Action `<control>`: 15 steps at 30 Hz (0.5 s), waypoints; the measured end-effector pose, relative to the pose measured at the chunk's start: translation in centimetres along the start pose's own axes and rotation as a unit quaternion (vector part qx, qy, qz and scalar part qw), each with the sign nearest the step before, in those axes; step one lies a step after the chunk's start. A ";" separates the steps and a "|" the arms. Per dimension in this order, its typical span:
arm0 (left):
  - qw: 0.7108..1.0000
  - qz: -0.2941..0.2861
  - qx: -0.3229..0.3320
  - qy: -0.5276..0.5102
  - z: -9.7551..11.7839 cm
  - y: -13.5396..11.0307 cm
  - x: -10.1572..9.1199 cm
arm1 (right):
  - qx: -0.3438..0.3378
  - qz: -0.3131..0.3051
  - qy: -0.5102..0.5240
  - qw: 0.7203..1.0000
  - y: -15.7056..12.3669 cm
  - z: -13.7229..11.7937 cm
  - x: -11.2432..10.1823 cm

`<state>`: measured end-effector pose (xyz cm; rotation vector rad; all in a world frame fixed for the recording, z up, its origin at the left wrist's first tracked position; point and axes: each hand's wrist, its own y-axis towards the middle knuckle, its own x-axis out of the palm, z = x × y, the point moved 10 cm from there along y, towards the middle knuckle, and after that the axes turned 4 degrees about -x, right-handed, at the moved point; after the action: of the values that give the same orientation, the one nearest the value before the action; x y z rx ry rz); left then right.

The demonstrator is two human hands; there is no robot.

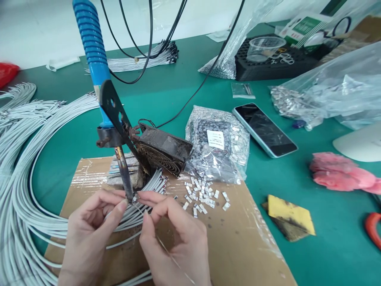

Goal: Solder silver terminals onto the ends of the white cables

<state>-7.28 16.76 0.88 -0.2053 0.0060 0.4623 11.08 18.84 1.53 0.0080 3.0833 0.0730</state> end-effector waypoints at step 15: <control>0.999 -0.039 0.009 0.027 -0.5 -0.1 0.1 | 0.005 0.001 -0.026 1.000 -0.1 0.4 0.0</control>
<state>-7.17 16.62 0.45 -0.1989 0.0555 0.3796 11.09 18.76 1.10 0.0139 3.0315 0.0566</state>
